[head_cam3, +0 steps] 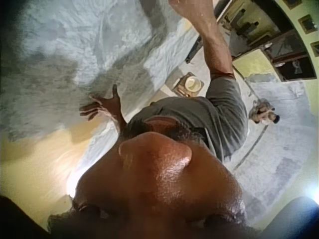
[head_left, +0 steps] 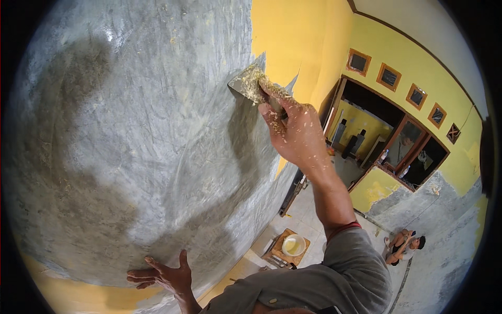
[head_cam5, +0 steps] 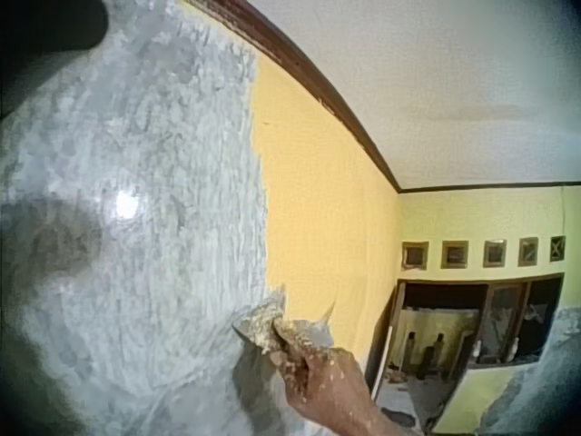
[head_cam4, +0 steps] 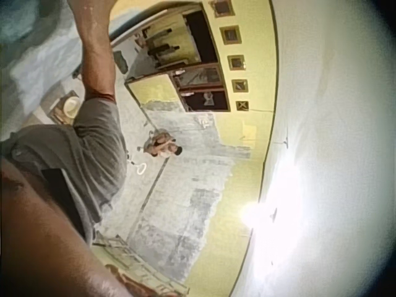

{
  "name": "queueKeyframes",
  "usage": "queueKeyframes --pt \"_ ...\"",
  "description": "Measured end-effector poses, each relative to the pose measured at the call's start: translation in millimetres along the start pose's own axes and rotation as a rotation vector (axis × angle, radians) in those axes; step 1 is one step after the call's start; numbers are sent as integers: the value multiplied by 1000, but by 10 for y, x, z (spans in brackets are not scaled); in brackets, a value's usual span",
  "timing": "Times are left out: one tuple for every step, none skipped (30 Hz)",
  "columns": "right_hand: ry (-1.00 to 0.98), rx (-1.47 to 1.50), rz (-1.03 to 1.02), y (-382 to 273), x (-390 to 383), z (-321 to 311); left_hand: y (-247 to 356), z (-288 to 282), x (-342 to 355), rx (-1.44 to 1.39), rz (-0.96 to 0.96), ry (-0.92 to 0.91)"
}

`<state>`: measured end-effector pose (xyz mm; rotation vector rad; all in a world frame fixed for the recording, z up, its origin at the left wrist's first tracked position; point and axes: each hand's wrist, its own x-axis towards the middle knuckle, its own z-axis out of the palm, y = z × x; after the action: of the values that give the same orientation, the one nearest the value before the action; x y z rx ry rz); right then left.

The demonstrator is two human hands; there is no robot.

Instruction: The person applies plaster onto a wall using a scraper and touches the wall surface by hand.

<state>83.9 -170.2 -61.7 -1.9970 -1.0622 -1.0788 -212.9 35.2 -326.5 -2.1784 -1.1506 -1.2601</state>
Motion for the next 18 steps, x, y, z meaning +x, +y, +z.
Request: queueKeyframes --pt "4 52 70 -4 4 2 15 8 6 8 3 0" --pt "3 106 144 -44 14 -15 16 2 4 7 6 -1" --pt "25 101 148 -53 84 -35 18 -1 4 4 1 -3" --pt "23 99 153 -59 82 -7 18 -1 6 1 -3 -5" --pt "17 115 165 -72 66 25 5 -6 4 1 0 -9" --pt "11 131 178 -73 42 48 -12 -2 8 10 -2 -1" --pt "-14 110 142 -70 -31 38 -27 -8 4 19 -4 8" --pt "-10 108 144 -28 -36 75 -25 5 5 16 -1 10" --pt "58 117 93 27 -25 124 -26 10 -8 21 1 -7" --pt "125 125 42 74 12 152 -20 21 -10 26 3 -24" --pt "82 71 121 23 186 53 -15 25 -16 29 4 -27" --pt "17 40 205 -34 340 -55 -21 29 -14 20 -2 -21" --pt "29 93 187 -29 366 -78 -32 25 -14 11 -7 -15" --pt "46 143 163 -23 376 -104 -39 25 -15 9 -7 -13" --pt "48 142 163 -6 299 -72 -47 24 -19 10 -6 -12" --pt "92 102 69 25 157 0 -55 22 -25 10 -4 -11" --pt "136 60 -28 25 93 34 -42 30 -25 5 -6 -7" --pt "140 57 -31 25 85 22 -32 27 -25 10 -3 -11"
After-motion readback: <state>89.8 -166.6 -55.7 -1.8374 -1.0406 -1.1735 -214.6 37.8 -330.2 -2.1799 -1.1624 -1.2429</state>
